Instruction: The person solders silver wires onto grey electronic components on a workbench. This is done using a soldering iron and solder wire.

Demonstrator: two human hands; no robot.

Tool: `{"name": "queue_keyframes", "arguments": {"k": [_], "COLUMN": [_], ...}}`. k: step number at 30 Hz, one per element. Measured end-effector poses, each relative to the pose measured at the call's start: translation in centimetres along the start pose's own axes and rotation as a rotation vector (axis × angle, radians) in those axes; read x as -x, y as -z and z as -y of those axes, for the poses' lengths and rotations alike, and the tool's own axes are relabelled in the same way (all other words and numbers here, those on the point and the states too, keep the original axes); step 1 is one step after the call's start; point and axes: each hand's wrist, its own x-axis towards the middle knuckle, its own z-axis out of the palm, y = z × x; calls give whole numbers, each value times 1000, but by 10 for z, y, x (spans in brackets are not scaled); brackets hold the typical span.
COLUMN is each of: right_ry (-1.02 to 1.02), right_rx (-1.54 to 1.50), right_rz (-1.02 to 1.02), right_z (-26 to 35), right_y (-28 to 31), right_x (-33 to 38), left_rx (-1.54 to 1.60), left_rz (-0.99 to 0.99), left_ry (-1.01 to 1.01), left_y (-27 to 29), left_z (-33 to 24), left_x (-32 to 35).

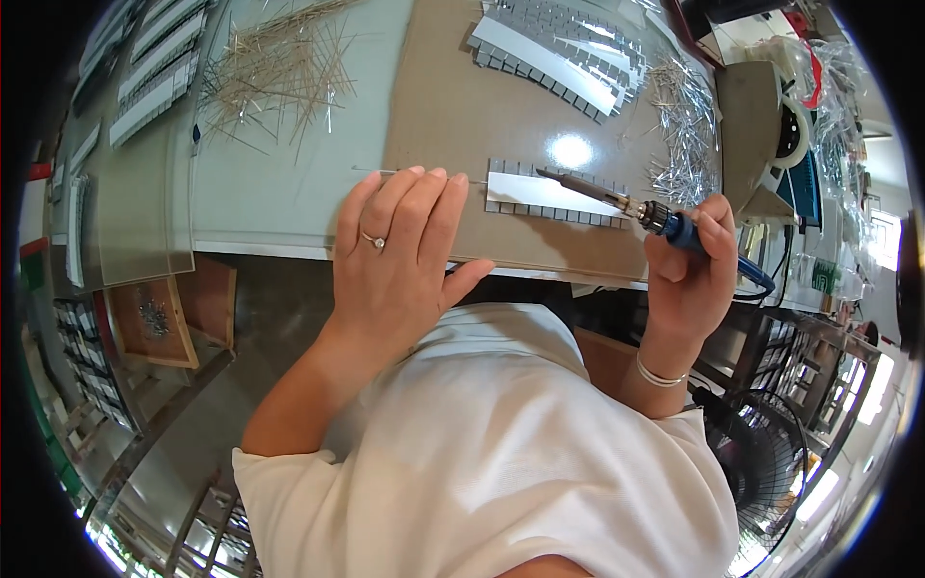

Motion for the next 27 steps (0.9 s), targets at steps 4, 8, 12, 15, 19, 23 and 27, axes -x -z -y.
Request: {"name": "queue_keyframes", "arguments": {"k": [4, 8, 12, 15, 19, 23, 27], "right_ry": [143, 261, 366, 369, 380, 369, 362], "right_rx": [260, 395, 533, 514, 512, 485, 476], "right_rz": [104, 133, 191, 160, 145, 162, 169], "right_z": [-3, -6, -7, -8, -11, -13, -13], "right_y": [-2, -27, -37, -41, -46, -48, -49], "right_x": [5, 12, 12, 13, 12, 12, 11], "left_rx": [-30, -27, -21, -20, -12, -8, -12], "left_rz": [-50, -46, -77, -98, -104, -101, -95], "left_ry": [-10, -7, -7, -6, -3, -1, -3], "left_y": [-5, -6, -9, -10, -10, -10, -9], "left_z": [1, 1, 2, 1, 2, 2, 3], "left_x": [-1, -3, -3, -2, -1, 0, -1]}}
